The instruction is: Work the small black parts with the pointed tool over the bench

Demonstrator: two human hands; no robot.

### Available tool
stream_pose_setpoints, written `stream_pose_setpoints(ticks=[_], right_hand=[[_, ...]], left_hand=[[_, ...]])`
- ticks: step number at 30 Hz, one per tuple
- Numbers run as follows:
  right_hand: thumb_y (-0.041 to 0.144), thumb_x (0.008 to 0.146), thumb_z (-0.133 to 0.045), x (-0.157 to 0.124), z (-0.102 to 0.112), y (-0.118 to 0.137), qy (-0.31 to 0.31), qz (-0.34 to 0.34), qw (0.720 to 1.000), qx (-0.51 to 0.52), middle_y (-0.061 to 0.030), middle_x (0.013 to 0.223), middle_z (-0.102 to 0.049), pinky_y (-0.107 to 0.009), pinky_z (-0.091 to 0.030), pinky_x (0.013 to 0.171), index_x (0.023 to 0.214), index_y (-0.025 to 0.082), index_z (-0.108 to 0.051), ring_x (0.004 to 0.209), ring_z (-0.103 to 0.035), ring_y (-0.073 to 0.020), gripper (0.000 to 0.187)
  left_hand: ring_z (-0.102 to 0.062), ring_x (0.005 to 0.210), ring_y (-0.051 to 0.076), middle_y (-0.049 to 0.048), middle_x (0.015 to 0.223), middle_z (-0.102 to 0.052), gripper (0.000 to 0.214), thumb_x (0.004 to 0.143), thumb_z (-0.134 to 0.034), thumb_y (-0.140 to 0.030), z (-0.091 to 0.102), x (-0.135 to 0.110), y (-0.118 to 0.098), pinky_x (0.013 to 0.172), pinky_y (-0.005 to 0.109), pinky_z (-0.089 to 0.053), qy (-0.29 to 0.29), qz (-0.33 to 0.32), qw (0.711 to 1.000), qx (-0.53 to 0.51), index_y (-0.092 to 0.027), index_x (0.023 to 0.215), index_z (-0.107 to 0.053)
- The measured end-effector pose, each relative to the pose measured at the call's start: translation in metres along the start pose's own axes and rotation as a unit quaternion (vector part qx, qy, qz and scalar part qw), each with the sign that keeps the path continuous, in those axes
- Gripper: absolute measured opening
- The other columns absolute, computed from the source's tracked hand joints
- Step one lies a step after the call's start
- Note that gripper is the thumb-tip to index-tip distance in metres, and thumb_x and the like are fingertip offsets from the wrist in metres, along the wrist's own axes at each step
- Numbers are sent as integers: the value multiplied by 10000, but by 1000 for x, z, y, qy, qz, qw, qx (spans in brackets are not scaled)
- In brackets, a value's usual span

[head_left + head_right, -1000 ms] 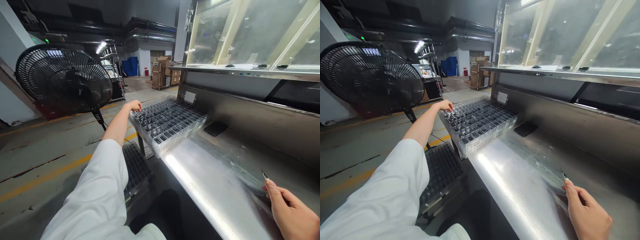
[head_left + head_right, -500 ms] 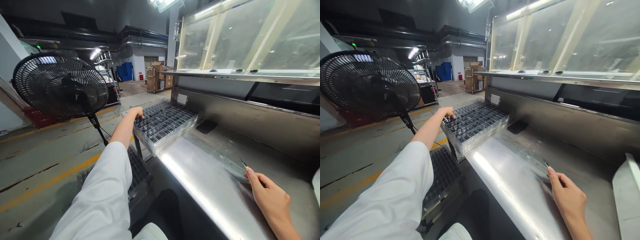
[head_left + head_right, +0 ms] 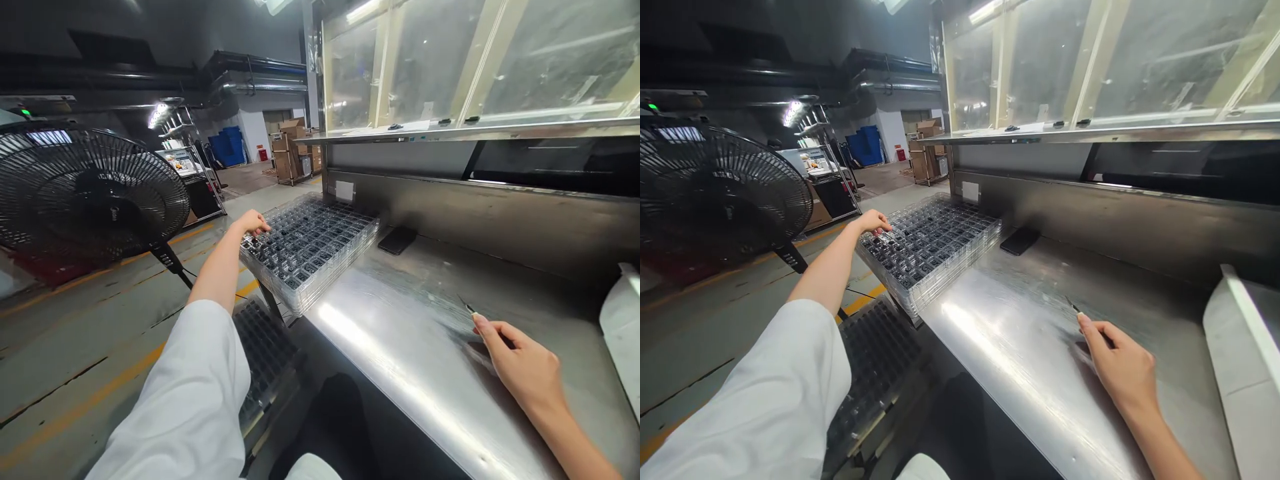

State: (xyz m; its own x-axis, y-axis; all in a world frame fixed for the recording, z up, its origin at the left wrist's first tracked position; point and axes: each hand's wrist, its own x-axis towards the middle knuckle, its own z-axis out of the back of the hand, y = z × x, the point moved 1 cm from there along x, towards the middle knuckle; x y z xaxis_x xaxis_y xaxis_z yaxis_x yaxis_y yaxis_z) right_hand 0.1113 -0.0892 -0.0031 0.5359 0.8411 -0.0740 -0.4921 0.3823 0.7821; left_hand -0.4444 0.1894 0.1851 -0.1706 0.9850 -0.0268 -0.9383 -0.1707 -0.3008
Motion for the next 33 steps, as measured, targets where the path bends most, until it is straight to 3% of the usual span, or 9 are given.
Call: stream_pose_setpoints(ticks=[3, 5, 9, 14, 18, 22, 28, 30, 33], right_hand=[[873, 585, -435, 2, 0, -3, -2, -1, 1000, -6, -67, 888, -746, -392, -452, 793, 801, 248, -744, 865, -664, -311, 730], [865, 616, -446, 2, 0, -2, 2, 8, 1000, -14, -68, 872, -739, -392, -455, 807, 791, 248, -740, 872, -671, -314, 705], [848, 629, -470, 4, 2, -1, -1, 14, 1000, -15, -73, 810, -722, -395, -462, 791, 741, 248, -725, 829, -674, -320, 662], [862, 615, -485, 7, 1, -6, 9, -9, 1000, -7, -53, 849, -739, -384, -464, 790, 772, 259, -748, 876, -682, -326, 676], [883, 652, -484, 6, 1, -9, 30, -17, 999, -4, -35, 882, -743, -376, -461, 806, 800, 271, -755, 904, -677, -313, 685], [891, 630, -477, 5, 1, -7, 37, -30, 999, -3, -35, 850, -732, -386, -459, 800, 801, 268, -761, 802, -648, -290, 705], [881, 639, -477, 7, -1, -9, 32, -16, 999, -1, -49, 869, -745, -380, -471, 754, 780, 265, -770, 847, -675, -314, 697], [886, 660, -486, 8, -3, -13, 30, -2, 1000, -1, -53, 866, -747, -369, -476, 730, 783, 263, -771, 859, -685, -316, 696], [888, 691, -491, 10, -4, -17, 20, 25, 999, -4, -56, 856, -745, -352, -483, 704, 771, 258, -762, 842, -691, -304, 691]], left_hand=[[-694, 726, 163, 68, 850, -771, 369, 719, -950, -421, 2, 20, -24, 714, 282, -582, -49, -23, 999, -7, -176, 889, -734], [-726, 867, 187, 80, 1001, -800, 329, 787, -900, -399, -7, 36, -47, 827, 301, -581, -83, -40, 996, 2, -197, 1007, -762], [-709, 1148, 236, 62, 1222, -794, 284, 866, -816, -385, -46, 64, -98, 1010, 338, -531, -122, -66, 990, 30, -255, 1116, -780], [-697, 1214, 259, 60, 1270, -785, 257, 878, -796, -368, -87, 82, -136, 1025, 335, -525, -101, -83, 989, 68, -272, 1116, -787], [-715, 1174, 261, 58, 1203, -804, 197, 861, -804, -339, -101, 90, -144, 1012, 334, -539, -62, -98, 988, 98, -276, 1047, -809], [-714, 1170, 265, 58, 1203, -805, 166, 874, -757, -304, -101, 97, -143, 1006, 334, -547, -52, -101, 986, 121, -278, 1026, -818], [-680, 1277, 293, 87, 1369, -749, 349, 965, -596, -327, -97, 98, -135, 1073, 374, -527, -58, -103, 983, 142, -276, 1261, -775], [-602, 1407, 279, 75, 1517, -664, 443, 1010, -546, -408, -103, 93, -131, 1172, 375, -460, -48, -130, 979, 147, -296, 1408, -705], [-369, 1608, 243, 45, 1748, -396, 600, 1078, -387, -527, -118, 84, -127, 1303, 400, -293, -39, -173, 973, 149, -330, 1638, -469]])
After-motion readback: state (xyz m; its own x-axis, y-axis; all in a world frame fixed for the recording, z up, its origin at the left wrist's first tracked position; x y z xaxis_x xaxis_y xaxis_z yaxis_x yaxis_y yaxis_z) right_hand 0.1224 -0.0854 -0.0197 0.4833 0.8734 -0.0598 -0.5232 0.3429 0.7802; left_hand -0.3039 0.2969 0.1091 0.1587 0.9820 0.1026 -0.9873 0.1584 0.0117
